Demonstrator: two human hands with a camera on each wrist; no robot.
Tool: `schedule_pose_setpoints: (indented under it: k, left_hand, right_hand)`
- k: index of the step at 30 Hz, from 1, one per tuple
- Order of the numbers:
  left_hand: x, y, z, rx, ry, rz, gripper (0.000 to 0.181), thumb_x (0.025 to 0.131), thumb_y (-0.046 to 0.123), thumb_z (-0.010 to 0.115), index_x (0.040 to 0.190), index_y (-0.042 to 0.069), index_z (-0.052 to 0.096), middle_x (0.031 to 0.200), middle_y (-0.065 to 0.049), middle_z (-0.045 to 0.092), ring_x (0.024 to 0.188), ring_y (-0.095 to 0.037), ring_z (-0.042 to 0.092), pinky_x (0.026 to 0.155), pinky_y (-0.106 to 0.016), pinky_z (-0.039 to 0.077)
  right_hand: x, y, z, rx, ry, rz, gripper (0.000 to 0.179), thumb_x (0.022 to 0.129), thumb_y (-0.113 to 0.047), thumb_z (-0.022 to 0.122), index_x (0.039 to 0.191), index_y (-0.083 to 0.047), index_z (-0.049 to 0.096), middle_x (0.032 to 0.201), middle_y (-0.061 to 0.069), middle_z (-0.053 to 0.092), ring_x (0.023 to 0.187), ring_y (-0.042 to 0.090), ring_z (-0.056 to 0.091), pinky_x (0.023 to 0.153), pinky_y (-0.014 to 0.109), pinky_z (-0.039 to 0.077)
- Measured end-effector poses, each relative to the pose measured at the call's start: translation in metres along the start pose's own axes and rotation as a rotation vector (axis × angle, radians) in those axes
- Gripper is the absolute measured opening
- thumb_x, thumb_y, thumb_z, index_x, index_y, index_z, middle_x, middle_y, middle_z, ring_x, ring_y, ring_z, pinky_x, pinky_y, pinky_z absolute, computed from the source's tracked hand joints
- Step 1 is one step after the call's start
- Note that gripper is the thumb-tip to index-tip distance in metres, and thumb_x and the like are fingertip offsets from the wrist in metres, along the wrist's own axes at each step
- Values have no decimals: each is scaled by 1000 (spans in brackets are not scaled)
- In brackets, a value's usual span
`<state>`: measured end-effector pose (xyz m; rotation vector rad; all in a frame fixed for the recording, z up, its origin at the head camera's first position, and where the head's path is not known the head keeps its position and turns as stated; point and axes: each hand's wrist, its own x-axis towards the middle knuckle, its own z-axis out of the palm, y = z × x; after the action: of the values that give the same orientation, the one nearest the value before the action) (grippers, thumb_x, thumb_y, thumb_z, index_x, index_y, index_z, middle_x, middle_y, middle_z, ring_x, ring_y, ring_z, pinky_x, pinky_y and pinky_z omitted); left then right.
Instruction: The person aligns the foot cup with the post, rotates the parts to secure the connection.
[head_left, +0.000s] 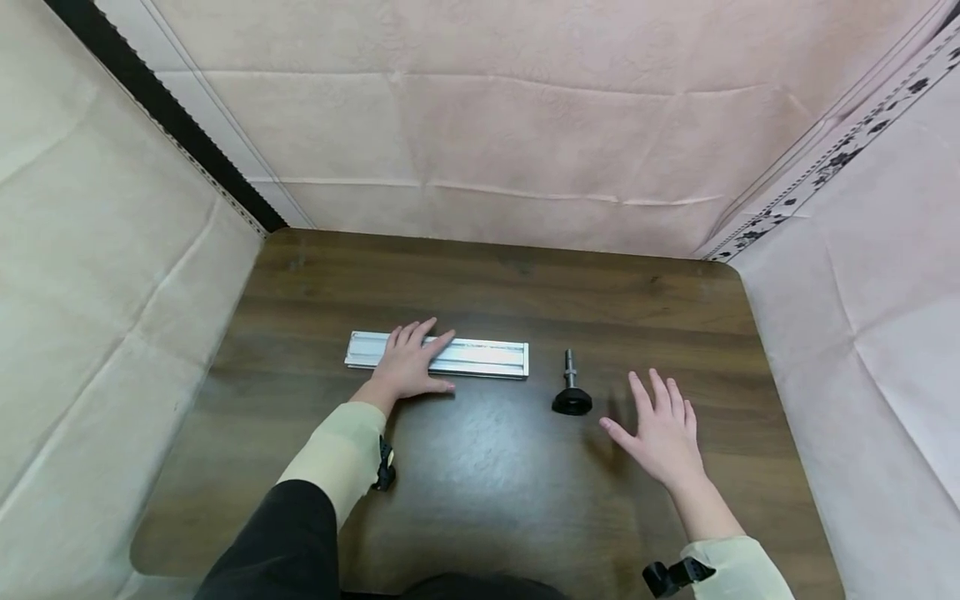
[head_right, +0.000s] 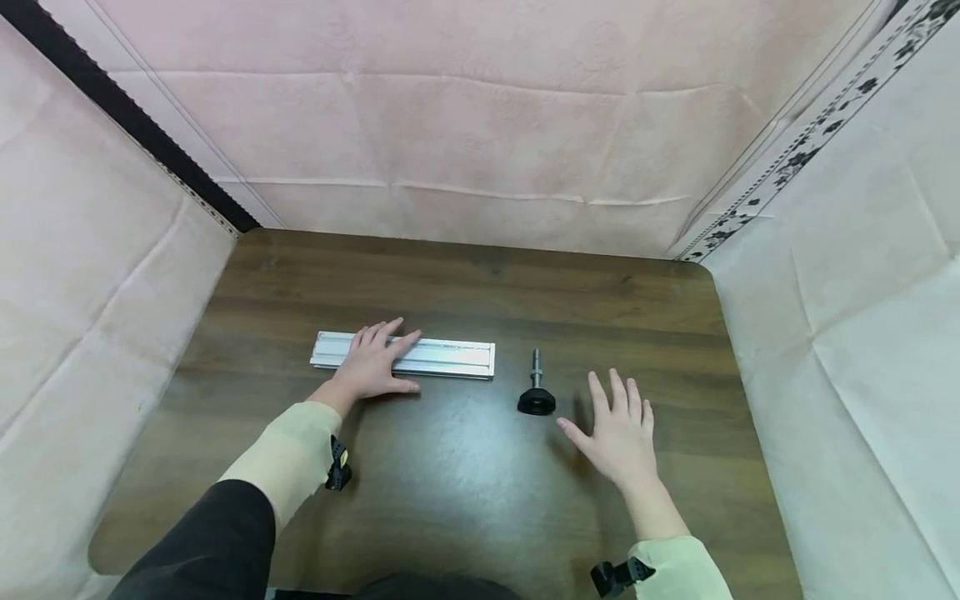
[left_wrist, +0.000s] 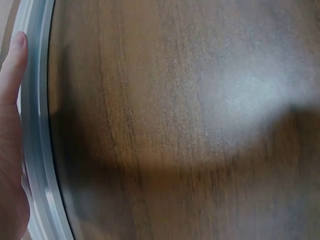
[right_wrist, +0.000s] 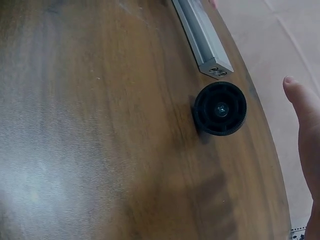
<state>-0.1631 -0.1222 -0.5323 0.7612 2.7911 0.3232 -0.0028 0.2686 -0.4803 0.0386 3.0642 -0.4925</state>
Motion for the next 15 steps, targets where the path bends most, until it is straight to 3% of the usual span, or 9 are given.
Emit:
schedule_pose_setpoints:
  k: [9, 15]
  left_hand:
    - [4, -3, 5, 52, -43, -12, 103, 65, 74, 64, 149, 33, 20, 154, -8, 13, 138, -35, 10, 108, -55, 2]
    - [8, -3, 9, 28, -50, -24, 101, 67, 72, 65, 149, 32, 20, 152, -8, 19, 137, -35, 13, 107, -56, 3]
  right_hand:
    - [0, -1, 4, -5, 1, -12, 86, 83, -66, 51, 147, -12, 26, 150, 20, 18, 135, 44, 12, 99, 67, 12]
    - [-1, -2, 2, 4, 2, -5, 86, 84, -65, 51, 147, -12, 27, 150, 21, 18, 135, 44, 12, 99, 67, 12]
